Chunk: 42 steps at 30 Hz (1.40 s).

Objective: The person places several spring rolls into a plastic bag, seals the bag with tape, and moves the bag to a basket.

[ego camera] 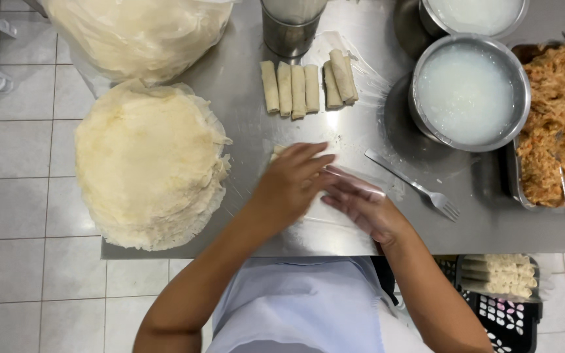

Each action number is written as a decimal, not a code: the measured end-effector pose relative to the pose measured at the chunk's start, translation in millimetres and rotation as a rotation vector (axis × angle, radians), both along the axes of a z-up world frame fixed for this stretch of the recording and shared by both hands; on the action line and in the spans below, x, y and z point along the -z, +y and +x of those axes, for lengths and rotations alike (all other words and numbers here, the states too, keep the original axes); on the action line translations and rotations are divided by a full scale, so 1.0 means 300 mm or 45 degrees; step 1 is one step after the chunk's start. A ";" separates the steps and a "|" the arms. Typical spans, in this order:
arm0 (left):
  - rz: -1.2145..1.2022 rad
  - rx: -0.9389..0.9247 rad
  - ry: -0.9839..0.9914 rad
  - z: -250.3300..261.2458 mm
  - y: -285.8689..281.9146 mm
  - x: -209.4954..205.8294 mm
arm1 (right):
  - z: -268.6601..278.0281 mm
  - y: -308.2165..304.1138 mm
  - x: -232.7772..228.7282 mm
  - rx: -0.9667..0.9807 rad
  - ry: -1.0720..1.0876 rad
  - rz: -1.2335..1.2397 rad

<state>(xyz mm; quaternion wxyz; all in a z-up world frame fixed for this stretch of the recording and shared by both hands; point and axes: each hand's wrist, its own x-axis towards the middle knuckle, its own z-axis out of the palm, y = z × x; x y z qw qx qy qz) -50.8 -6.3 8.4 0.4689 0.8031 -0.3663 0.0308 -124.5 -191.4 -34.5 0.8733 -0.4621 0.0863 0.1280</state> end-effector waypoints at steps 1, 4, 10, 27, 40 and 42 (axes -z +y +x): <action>-0.013 0.042 -0.151 0.017 -0.074 0.037 | 0.011 -0.002 0.005 0.142 0.045 0.009; 0.308 0.133 0.014 0.053 -0.238 0.129 | -0.007 -0.117 0.244 0.135 0.185 0.064; 0.467 0.211 0.225 0.050 -0.307 0.178 | -0.046 -0.202 0.679 0.132 0.090 0.101; -0.249 -0.283 0.743 -0.030 0.194 0.016 | 0.005 0.071 0.010 0.006 0.138 0.179; -0.407 -0.061 -0.161 -0.119 0.066 -0.014 | 0.062 -0.157 -0.250 -0.247 -0.862 -2.253; -0.461 -0.090 -0.236 -0.084 0.113 -0.096 | 0.098 -0.083 -0.415 -0.083 -1.194 -2.161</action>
